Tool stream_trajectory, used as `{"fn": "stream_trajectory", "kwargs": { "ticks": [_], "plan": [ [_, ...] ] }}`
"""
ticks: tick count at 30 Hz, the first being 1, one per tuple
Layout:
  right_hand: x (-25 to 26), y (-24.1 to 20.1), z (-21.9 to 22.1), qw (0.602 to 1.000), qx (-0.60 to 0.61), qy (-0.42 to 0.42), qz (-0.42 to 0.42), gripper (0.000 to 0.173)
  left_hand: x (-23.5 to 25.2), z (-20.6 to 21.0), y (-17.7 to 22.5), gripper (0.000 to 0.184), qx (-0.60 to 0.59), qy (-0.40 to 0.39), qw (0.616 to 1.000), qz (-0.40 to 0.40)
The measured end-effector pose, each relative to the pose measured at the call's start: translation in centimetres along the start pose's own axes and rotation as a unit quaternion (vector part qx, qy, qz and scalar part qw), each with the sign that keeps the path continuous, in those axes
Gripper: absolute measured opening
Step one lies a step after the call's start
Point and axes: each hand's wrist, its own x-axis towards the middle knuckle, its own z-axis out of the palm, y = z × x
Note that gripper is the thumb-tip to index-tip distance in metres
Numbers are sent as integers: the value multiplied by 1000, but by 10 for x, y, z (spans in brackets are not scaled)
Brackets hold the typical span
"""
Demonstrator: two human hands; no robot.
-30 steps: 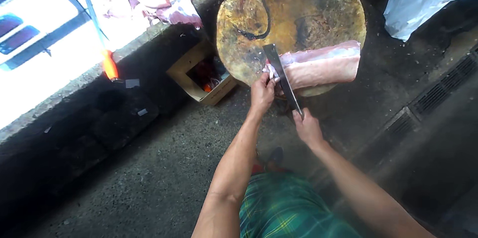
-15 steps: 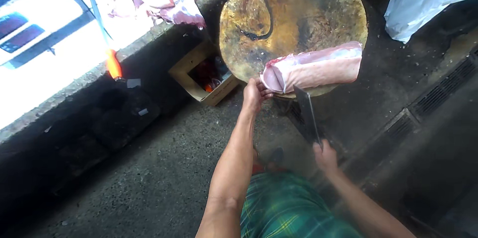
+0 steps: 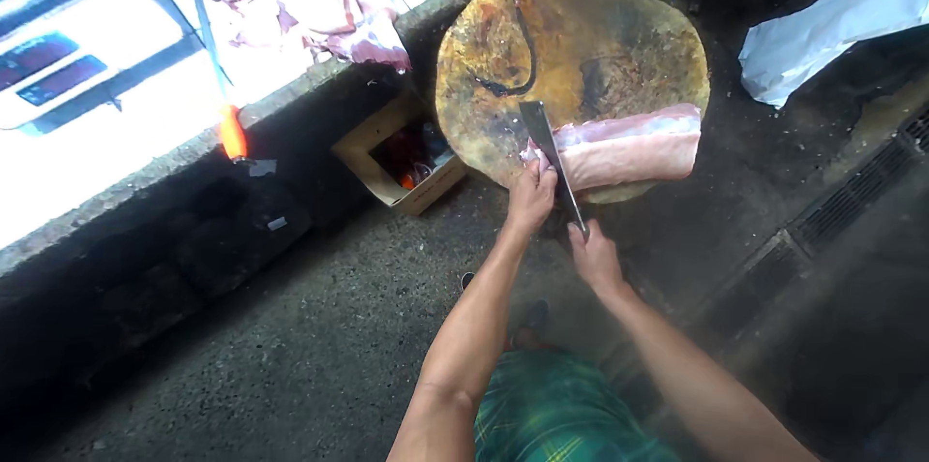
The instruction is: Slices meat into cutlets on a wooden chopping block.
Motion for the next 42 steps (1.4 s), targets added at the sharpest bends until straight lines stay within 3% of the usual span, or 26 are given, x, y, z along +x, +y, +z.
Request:
{"fn": "stream_trajectory", "kwargs": {
  "ticks": [5, 10, 13, 16, 21, 24, 26, 32, 36, 39, 42],
  "plan": [
    [-21, 30, 5, 999, -35, -32, 16, 58, 3, -7, 8, 28, 83, -8, 996, 29],
    [-62, 75, -2, 996, -46, -62, 34, 61, 4, -31, 2, 37, -101, 79, 991, -49],
    [-87, 91, -19, 999, -18, -29, 0, 62, 4, -52, -11, 36, -323, 91, 919, -209],
    [-77, 60, -32, 998, 31, 21, -58, 61, 4, -60, -22, 34, -425, 41, 854, -297],
    [-2, -24, -38, 997, 65, -10, -50, 62, 8, -41, -10, 34, -357, -32, 895, -265],
    [16, -37, -31, 999, 6, -31, -11, 65, 6, -34, -4, 31, -264, -23, 948, -174],
    [12, -35, -27, 998, -43, -41, 16, 62, 5, -40, -1, 27, -248, -8, 959, -139],
    [-30, -11, -34, 984, -115, -92, 103, 64, 7, -75, -36, 23, -361, 52, 907, -208],
    [-51, 9, -49, 979, -115, -129, 112, 68, 10, -90, -55, 25, -400, 57, 870, -283],
    [-67, 15, -71, 987, -66, -132, 67, 65, 8, -91, -64, 28, -396, 54, 868, -296],
    [-75, 9, -89, 995, -30, -91, -30, 58, 4, -92, -61, 32, -376, 34, 882, -283]
  ]
}}
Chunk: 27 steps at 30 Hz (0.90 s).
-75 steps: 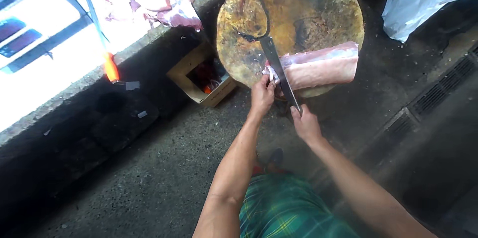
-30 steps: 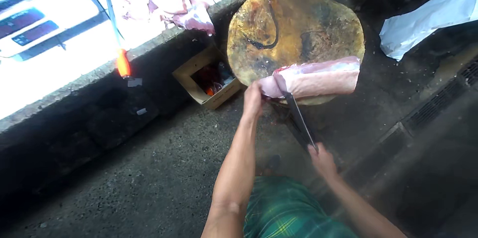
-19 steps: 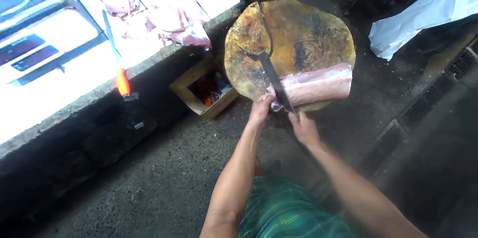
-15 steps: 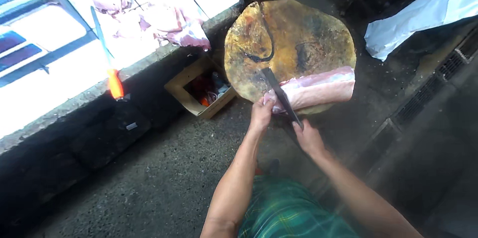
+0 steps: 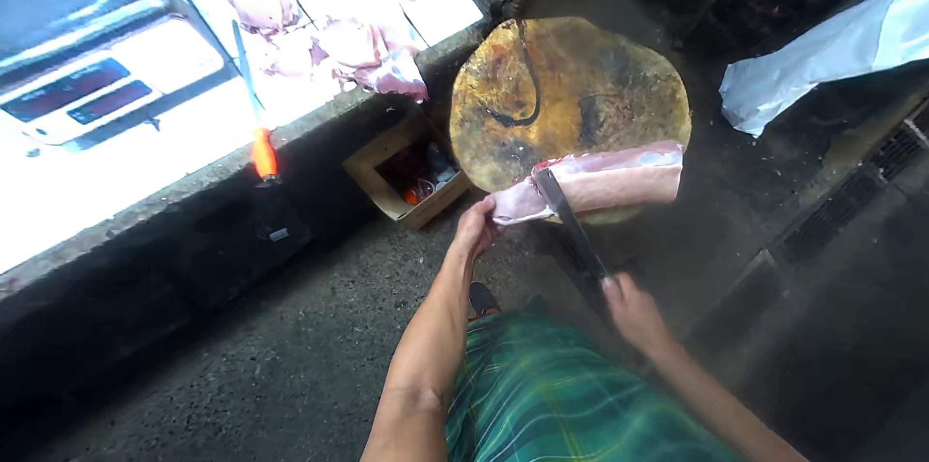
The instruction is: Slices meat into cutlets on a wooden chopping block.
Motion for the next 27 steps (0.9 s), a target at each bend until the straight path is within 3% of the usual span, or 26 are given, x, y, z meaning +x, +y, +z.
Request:
{"fn": "stream_trajectory", "kwargs": {
  "ticks": [6, 9, 15, 17, 19, 21, 23, 25, 27],
  "plan": [
    [49, -40, -5, 994, 33, 64, -87, 55, -5, 11, 5, 27, 84, 25, 996, 8],
    [71, -45, 7, 995, 19, 67, -70, 57, -1, 10, 3, 26, 110, 60, 992, 20],
    [79, -50, 14, 999, -26, -15, 16, 62, 0, 5, -6, 21, 135, 88, 986, 50],
    [68, -58, 3, 1000, -8, 7, -1, 60, -1, 3, -8, 21, 128, 75, 987, 59],
    [59, -69, -12, 994, 27, 80, -70, 55, -1, 3, -7, 22, 132, 64, 987, 63],
    [52, -84, -30, 961, 70, 193, -184, 49, -5, 4, -7, 25, 135, 61, 987, 63],
    [53, -107, -54, 900, 115, 290, -303, 56, -4, 4, -7, 25, 135, 59, 987, 67],
    [56, -131, -75, 837, 187, 333, -392, 66, -3, 4, -6, 25, 130, 58, 988, 68],
    [67, -141, -73, 804, 240, 345, -420, 70, -4, 5, -4, 23, 123, 62, 989, 63]
  ]
}}
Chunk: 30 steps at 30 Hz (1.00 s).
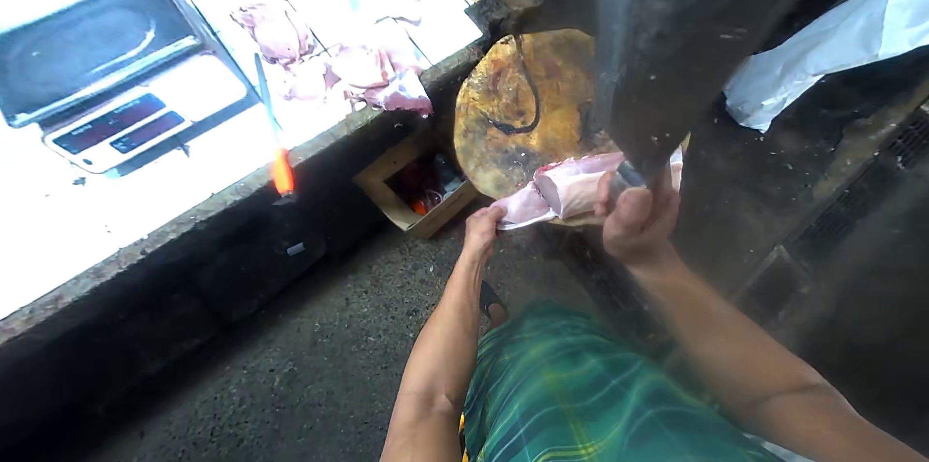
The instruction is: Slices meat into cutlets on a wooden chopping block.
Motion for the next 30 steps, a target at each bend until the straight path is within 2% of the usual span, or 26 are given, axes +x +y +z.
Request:
{"fn": "stream_trajectory", "kwargs": {
  "ticks": [2, 3, 4, 5, 6, 8, 11, 15, 19, 21, 23, 26, 28, 30],
  "plan": [
    [-38, 30, 9, 994, -62, -51, 78, 68, 1, -1, -2, 22, -2, 0, 1000, -6],
    [-69, 47, 10, 966, -147, -130, 170, 65, 1, -3, -3, 22, 2, -1, 1000, -4],
    [-87, 57, 8, 900, -210, -238, 297, 64, 2, -4, -4, 22, 12, -2, 1000, 3],
    [-94, 64, 7, 828, -249, -318, 390, 64, 2, -2, -7, 23, 24, 1, 1000, 16],
    [-90, 66, 8, 773, -273, -373, 435, 65, 4, -3, -5, 24, 32, 5, 999, 37],
    [-88, 59, 8, 730, -285, -412, 466, 64, 2, -11, -5, 29, 51, 7, 996, 79],
    [-87, 63, -5, 753, -238, -391, 473, 65, -14, -14, 21, 28, 195, 4, 970, 143],
    [-102, 63, -24, 791, -136, -341, 489, 62, -55, -16, 87, 21, 466, -73, 849, 237],
    [-111, 43, -38, 827, -28, -257, 499, 55, -62, -4, 154, 24, 613, -201, 734, 215],
    [-110, 34, -42, 837, 19, -209, 506, 52, -64, 7, 186, 25, 623, -253, 714, 196],
    [-109, 29, -42, 845, 55, -160, 508, 51, -62, 19, 216, 25, 577, -287, 742, 186],
    [-107, 24, -37, 850, 75, -91, 514, 53, -36, 32, 242, 22, 409, -296, 847, 165],
    [-105, 22, -33, 845, 74, -45, 528, 51, 3, 39, 239, 22, 251, -254, 925, 127],
    [-108, 21, -26, 835, 70, -7, 546, 50, 54, 36, 221, 27, 153, -171, 968, 99]
  ]
}}
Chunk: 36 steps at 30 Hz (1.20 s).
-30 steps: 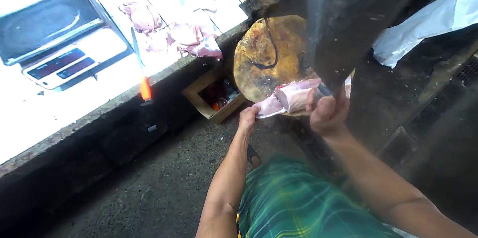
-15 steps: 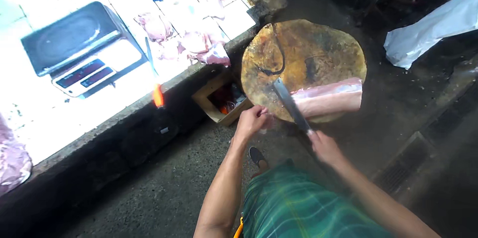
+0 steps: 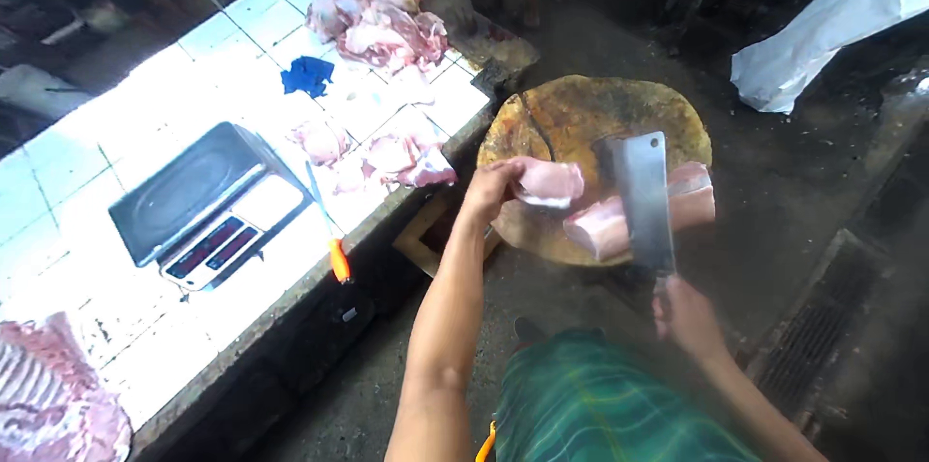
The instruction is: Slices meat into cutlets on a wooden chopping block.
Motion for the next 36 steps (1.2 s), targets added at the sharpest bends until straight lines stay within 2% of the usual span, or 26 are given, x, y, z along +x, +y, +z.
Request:
{"fn": "stream_trajectory", "kwargs": {
  "ticks": [1, 3, 4, 5, 7, 11, 15, 18, 23, 30, 36],
  "plan": [
    [-2, 3, 2, 1000, 4, 14, 12, 49, 18, -9, -20, 32, 4, 53, 999, -12],
    [-8, 7, 5, 998, 3, 42, 41, 50, 35, -26, -59, 40, 114, 191, 974, -42],
    [-11, 10, 5, 997, 0, 55, 54, 49, 34, -31, -73, 48, 157, 243, 955, -58],
    [-16, 14, 5, 996, -2, 65, 59, 48, 27, -33, -86, 59, 166, 263, 947, -77],
    [-24, 26, 3, 996, -9, 75, 53, 47, 6, -23, -112, 72, 122, 244, 955, -119],
    [-30, 50, -7, 996, -51, 64, 23, 47, -26, 8, -186, 85, 60, 131, 978, -153],
    [-14, 62, -20, 989, -136, 7, -56, 54, -44, 25, -179, 53, 77, 160, 969, -172],
    [6, 72, -23, 976, -182, -28, -120, 55, -55, 50, -182, 55, 94, 154, 968, -174],
    [34, 77, -12, 951, -237, -50, -192, 52, -65, 74, -191, 52, 42, 191, 965, -177],
    [42, 74, -3, 946, -271, -45, -172, 57, -72, 83, -189, 42, 23, 188, 963, -191],
    [42, 79, 0, 943, -280, -30, -180, 54, -84, 81, -194, 42, 87, 189, 966, -157]
  ]
}}
